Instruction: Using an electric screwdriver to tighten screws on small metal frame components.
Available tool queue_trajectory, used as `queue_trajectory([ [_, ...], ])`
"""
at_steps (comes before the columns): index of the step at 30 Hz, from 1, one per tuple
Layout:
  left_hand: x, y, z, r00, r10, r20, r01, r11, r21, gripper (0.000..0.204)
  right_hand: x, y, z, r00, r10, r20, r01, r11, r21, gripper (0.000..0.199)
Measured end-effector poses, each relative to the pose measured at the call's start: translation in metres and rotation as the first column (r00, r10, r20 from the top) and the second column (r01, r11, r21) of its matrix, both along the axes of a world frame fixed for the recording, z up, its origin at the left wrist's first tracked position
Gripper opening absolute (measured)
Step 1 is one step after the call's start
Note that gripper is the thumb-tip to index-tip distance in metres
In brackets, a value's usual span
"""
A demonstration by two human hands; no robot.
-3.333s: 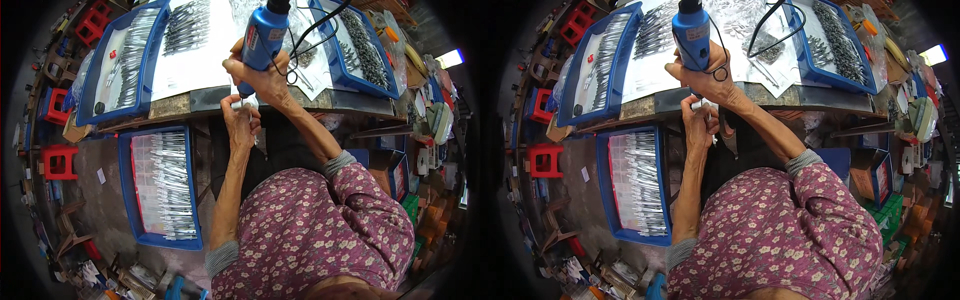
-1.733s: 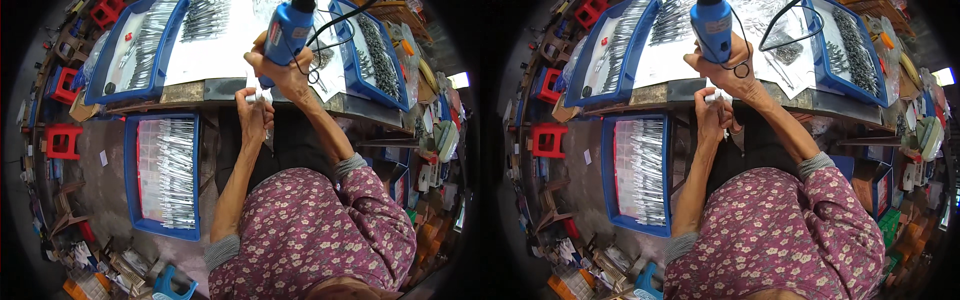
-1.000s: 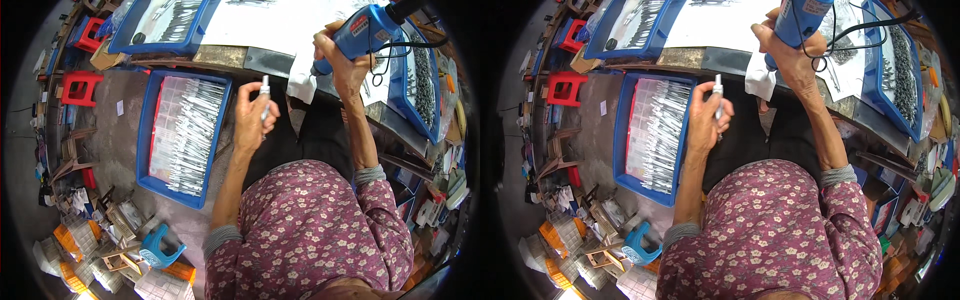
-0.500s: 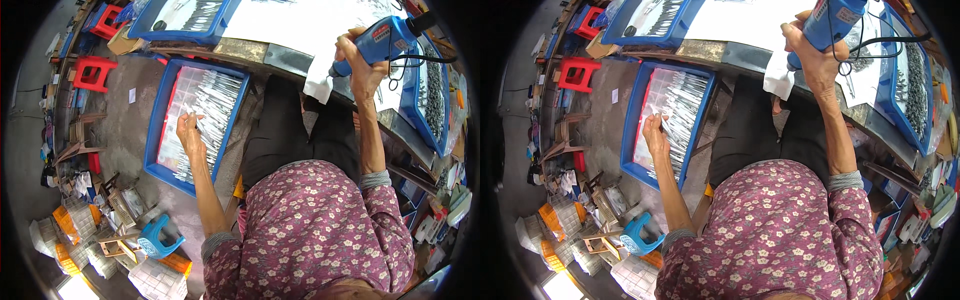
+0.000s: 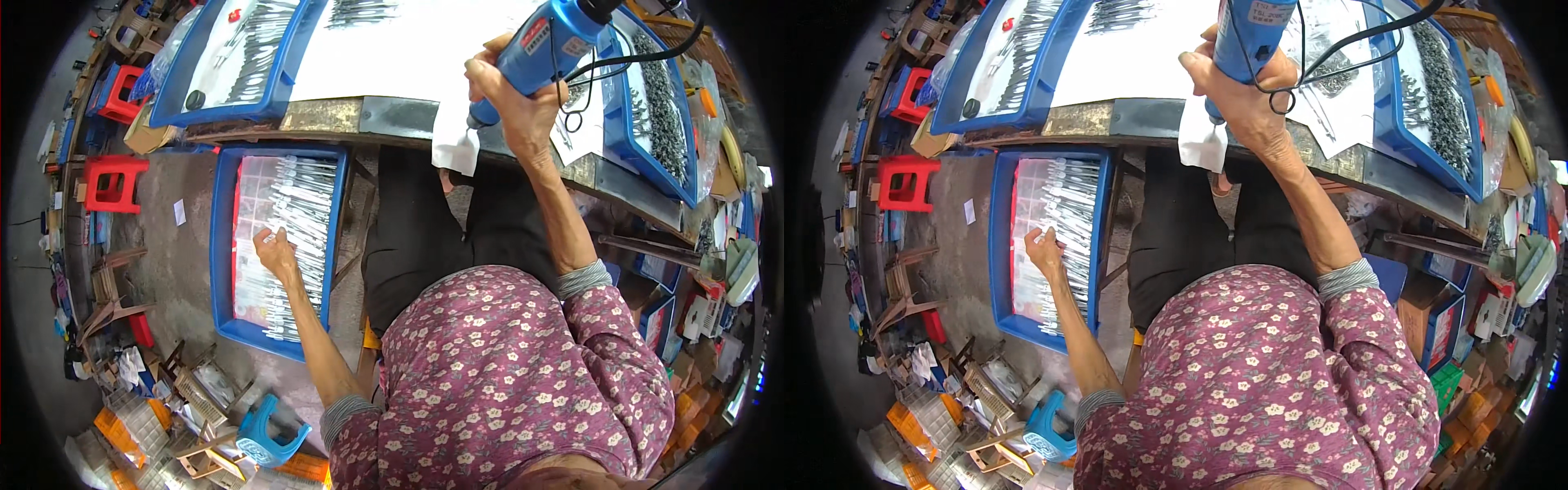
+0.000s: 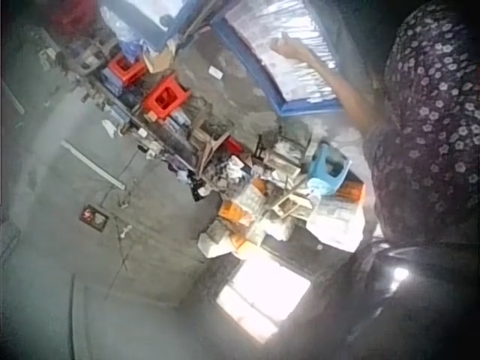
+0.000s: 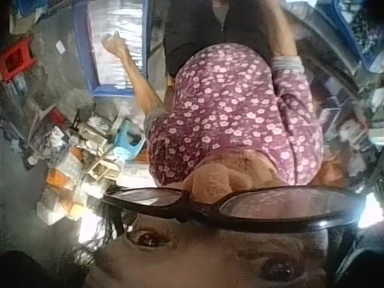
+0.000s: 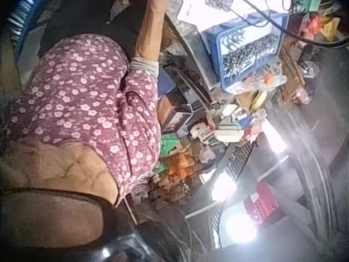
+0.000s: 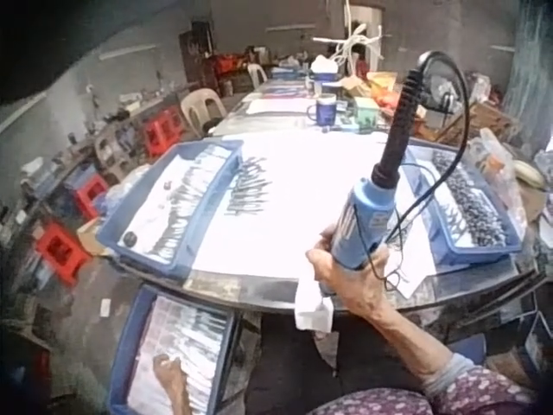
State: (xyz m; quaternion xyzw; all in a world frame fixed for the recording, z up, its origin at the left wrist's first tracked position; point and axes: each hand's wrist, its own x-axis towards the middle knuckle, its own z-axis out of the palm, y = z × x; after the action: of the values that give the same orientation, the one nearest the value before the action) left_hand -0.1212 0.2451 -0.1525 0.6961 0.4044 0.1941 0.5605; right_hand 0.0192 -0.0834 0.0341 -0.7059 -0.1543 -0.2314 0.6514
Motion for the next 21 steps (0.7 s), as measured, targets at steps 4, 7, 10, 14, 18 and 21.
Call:
queue_trajectory([
  [4,-0.002,-0.001,-0.004,0.993,-0.045,-0.107,0.056,0.993,0.104,0.027,0.001,0.000,-0.001,1.000,0.008,0.005,-0.008,1.000,0.026,0.020],
  [7,-0.001,0.002,-0.012,0.985,-0.063,-0.160,0.099,0.968,0.229,0.024,0.002,-0.001,-0.002,1.000,0.004,0.003,-0.004,1.000,0.023,0.020],
  [10,0.001,-0.007,-0.005,0.970,-0.040,-0.238,0.134,0.910,0.392,0.026,0.003,0.000,-0.001,1.000,-0.012,-0.008,0.012,1.000,0.024,0.022],
  [14,-0.002,-0.002,-0.012,0.944,-0.015,-0.329,0.232,0.738,0.633,0.030,0.001,0.003,0.007,0.994,-0.049,-0.097,0.051,0.998,0.020,0.025],
  [18,0.000,-0.015,0.004,0.931,-0.033,-0.364,0.220,0.847,0.484,0.031,0.001,-0.002,0.005,0.997,-0.018,-0.070,0.019,1.000,0.016,0.019],
  [21,-0.005,-0.017,0.011,0.951,-0.011,-0.310,0.175,0.842,0.510,0.033,-0.002,0.001,0.010,0.990,-0.007,-0.142,0.009,1.000,0.009,0.018],
])
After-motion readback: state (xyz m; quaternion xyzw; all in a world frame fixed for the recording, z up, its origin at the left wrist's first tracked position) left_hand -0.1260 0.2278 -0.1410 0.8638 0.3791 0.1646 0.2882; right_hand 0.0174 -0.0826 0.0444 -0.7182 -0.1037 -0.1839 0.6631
